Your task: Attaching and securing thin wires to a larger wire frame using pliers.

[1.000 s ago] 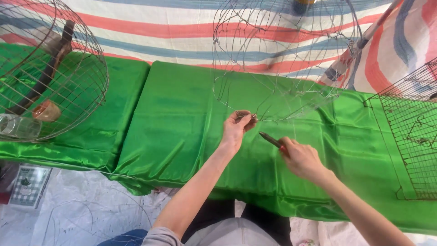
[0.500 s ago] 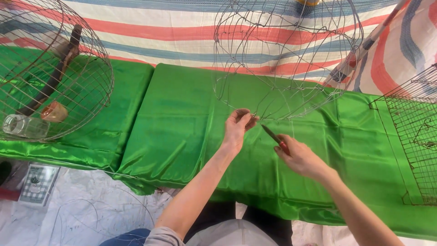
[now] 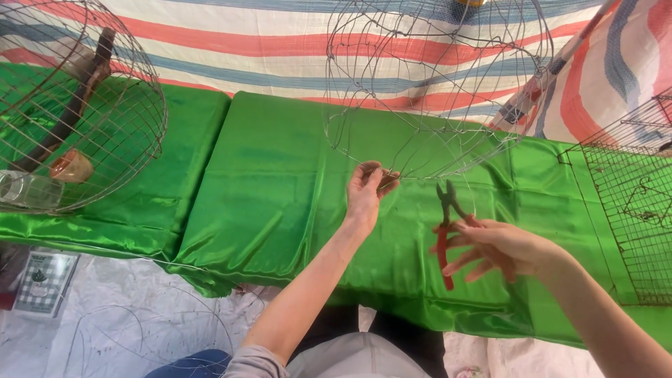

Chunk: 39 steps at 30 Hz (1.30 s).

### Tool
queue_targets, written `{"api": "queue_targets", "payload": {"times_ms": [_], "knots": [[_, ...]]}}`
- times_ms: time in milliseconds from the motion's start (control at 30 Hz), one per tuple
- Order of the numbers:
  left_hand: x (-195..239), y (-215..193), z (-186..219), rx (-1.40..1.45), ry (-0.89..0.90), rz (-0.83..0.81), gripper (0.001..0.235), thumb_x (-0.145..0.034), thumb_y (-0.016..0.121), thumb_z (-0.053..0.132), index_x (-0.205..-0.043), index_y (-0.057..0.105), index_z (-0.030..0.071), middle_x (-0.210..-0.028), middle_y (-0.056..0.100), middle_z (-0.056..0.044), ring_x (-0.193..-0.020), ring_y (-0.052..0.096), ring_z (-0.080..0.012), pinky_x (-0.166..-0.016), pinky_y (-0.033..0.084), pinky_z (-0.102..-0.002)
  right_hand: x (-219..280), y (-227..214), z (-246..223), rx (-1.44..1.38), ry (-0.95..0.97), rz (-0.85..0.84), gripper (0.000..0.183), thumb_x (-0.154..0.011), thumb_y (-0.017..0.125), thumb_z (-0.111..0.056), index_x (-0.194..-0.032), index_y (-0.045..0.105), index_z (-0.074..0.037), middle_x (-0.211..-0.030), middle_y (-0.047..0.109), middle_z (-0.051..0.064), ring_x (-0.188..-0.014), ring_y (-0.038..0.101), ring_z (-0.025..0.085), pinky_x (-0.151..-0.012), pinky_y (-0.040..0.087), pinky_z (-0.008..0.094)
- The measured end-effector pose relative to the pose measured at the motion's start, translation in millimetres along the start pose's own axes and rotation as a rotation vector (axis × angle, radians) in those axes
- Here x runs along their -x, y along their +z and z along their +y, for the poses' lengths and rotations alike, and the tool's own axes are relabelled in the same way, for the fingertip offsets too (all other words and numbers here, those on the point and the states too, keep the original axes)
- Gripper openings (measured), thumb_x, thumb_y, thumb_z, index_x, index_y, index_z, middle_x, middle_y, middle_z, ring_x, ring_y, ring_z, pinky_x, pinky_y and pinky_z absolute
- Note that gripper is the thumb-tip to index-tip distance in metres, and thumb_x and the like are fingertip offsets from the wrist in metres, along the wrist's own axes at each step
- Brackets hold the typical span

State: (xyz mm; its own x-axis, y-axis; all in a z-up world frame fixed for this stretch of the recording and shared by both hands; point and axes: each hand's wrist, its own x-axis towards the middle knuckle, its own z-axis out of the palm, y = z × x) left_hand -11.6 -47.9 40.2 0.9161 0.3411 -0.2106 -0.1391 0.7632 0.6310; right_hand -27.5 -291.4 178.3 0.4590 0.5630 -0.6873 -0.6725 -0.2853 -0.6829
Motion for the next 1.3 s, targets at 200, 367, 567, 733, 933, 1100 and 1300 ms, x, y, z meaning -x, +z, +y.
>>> {"api": "queue_targets", "payload": {"times_ms": [200,367,567,733,933,1100,1300], "knots": [[0,-1,1,-0.003,-0.014,0.012,0.012,-0.103,0.056,0.002,-0.107,0.064,0.010,-0.093,0.073,-0.012,-0.089,0.076,-0.0342,-0.076,0.069,-0.038,-5,-23,19,-0.216,-0.041,-0.199,0.079,-0.098,0.051,-0.031,-0.153,0.015,0.013,-0.148,0.035,0.051,-0.111,0.073,0.049,-0.071,0.072,0.047],[-1,-2,2,-0.021,-0.004,0.019,0.012,-0.103,0.056,0.003,-0.109,0.063,0.010,-0.092,0.073,-0.012,-0.090,0.076,-0.0338,-0.080,0.068,-0.037,-21,-36,-7,-0.168,-0.083,-0.218,0.079,-0.100,0.050,-0.032,-0.152,0.013,0.015,-0.146,0.038,0.050,-0.115,0.070,0.048,-0.074,0.071,0.046],[8,12,26,0.001,-0.080,0.079,0.015,-0.103,0.054,-0.003,-0.111,0.062,0.006,-0.092,0.072,-0.016,-0.087,0.074,-0.0322,-0.079,0.066,-0.035,-10,-58,-21,-0.118,-0.019,-0.122,0.064,-0.099,0.049,-0.030,-0.145,0.038,0.013,-0.134,0.059,0.044,-0.107,0.073,0.047,-0.069,0.067,0.044],[13,20,27,0.033,-0.158,0.126,0.018,-0.102,0.053,-0.010,-0.112,0.063,0.002,-0.091,0.073,-0.020,-0.082,0.073,-0.0304,-0.075,0.065,-0.033,3,-74,-33,-0.071,-0.022,0.040,0.050,-0.103,0.048,-0.022,-0.138,0.058,0.013,-0.120,0.074,0.038,-0.099,0.075,0.042,-0.069,0.063,0.039],[7,12,22,0.019,-0.115,0.112,0.018,-0.103,0.053,-0.009,-0.113,0.063,0.002,-0.091,0.073,-0.020,-0.081,0.073,-0.0290,-0.074,0.064,-0.032,-14,-27,-43,0.677,0.244,0.106,0.036,-0.103,0.051,-0.018,-0.128,0.065,0.004,-0.119,0.079,0.024,-0.102,0.083,0.036,-0.080,0.071,0.039],[0,-4,-2,0.026,0.007,0.028,0.011,-0.102,0.059,0.004,-0.108,0.065,0.010,-0.094,0.075,-0.016,-0.090,0.076,-0.0362,-0.077,0.069,-0.041,-39,-5,-38,1.337,-0.035,0.320,0.045,-0.097,0.060,-0.038,-0.131,0.061,-0.009,-0.117,0.074,0.020,-0.108,0.076,0.032,-0.081,0.066,0.044],[4,-4,2,0.067,-0.012,0.001,0.019,-0.095,0.067,-0.003,-0.108,0.066,0.011,-0.099,0.076,-0.012,-0.093,0.076,-0.0340,-0.079,0.068,-0.040,-53,25,-16,1.577,-0.059,0.564,0.039,-0.101,0.048,-0.042,-0.125,0.054,-0.011,-0.102,0.066,0.016,-0.089,0.076,0.039,-0.074,0.064,0.052]]}}
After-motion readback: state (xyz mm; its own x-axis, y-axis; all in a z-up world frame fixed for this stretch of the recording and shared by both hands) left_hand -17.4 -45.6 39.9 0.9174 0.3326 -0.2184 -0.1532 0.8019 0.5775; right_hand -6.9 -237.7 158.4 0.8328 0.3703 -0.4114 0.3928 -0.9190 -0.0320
